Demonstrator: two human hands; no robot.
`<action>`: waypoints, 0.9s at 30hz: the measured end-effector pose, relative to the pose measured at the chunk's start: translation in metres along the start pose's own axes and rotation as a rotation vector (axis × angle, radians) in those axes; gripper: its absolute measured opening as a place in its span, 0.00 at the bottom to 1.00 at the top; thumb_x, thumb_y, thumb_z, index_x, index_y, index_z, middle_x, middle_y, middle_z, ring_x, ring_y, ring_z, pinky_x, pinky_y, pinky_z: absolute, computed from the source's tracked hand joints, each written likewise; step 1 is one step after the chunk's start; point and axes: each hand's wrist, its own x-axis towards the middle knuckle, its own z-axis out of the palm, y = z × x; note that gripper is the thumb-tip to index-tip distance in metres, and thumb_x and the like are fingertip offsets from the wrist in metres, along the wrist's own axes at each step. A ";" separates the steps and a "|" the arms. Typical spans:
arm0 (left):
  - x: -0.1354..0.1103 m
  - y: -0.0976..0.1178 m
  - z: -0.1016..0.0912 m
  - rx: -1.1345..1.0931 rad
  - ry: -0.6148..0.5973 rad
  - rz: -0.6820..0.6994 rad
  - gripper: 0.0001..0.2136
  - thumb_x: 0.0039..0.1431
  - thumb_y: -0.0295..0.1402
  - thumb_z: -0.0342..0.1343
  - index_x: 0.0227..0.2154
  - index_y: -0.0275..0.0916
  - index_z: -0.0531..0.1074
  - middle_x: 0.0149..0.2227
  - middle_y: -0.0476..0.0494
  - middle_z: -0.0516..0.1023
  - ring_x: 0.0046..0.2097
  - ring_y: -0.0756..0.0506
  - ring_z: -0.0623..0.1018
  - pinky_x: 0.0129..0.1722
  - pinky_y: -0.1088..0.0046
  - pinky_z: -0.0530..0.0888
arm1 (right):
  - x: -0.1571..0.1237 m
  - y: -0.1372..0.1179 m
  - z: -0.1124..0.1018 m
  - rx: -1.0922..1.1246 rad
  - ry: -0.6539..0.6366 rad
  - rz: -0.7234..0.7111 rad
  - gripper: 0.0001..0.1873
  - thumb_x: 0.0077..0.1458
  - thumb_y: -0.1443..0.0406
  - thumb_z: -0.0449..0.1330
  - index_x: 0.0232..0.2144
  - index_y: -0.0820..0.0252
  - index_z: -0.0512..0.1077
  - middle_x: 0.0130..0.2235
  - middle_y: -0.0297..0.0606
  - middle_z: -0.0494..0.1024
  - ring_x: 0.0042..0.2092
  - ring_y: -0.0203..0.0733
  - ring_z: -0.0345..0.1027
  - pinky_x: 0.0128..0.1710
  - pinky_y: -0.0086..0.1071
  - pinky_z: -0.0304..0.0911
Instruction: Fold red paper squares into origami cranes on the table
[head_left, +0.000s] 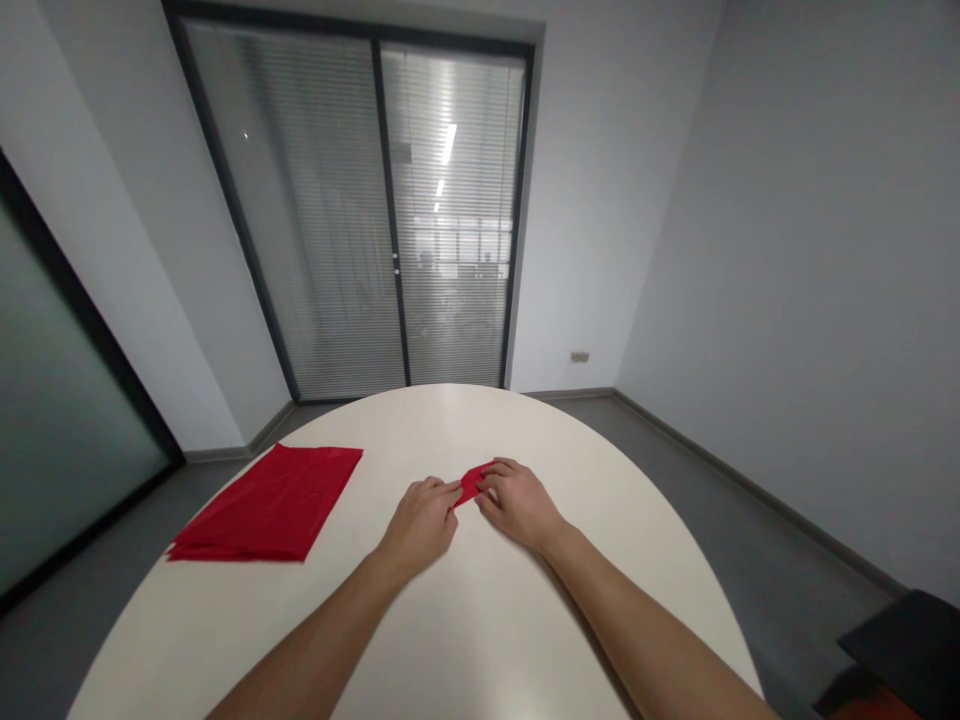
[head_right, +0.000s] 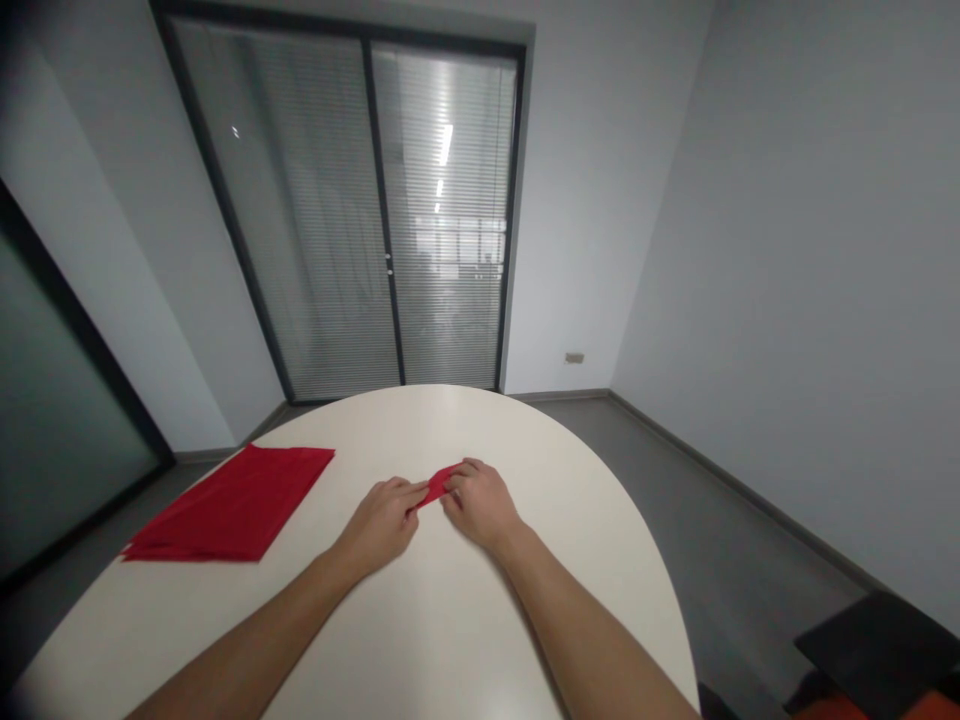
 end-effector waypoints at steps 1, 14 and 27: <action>0.000 0.001 -0.001 -0.005 -0.005 0.000 0.24 0.56 0.20 0.50 0.53 0.46 0.76 0.52 0.46 0.81 0.48 0.40 0.75 0.50 0.59 0.73 | 0.000 0.001 -0.001 0.000 0.001 -0.003 0.10 0.60 0.64 0.59 0.38 0.57 0.80 0.46 0.41 0.81 0.53 0.48 0.69 0.62 0.43 0.58; 0.000 0.002 -0.005 -0.003 -0.034 0.042 0.28 0.57 0.19 0.48 0.55 0.52 0.75 0.51 0.50 0.81 0.44 0.41 0.74 0.45 0.62 0.73 | -0.001 -0.002 0.000 0.010 -0.086 -0.021 0.15 0.65 0.63 0.55 0.50 0.53 0.76 0.54 0.42 0.78 0.58 0.49 0.68 0.65 0.52 0.50; 0.001 0.002 -0.007 0.091 -0.021 -0.133 0.11 0.66 0.28 0.51 0.41 0.44 0.79 0.40 0.44 0.83 0.43 0.41 0.79 0.44 0.65 0.73 | 0.000 -0.007 -0.009 -0.067 -0.106 -0.005 0.16 0.68 0.61 0.52 0.43 0.55 0.80 0.44 0.41 0.82 0.44 0.45 0.73 0.49 0.37 0.61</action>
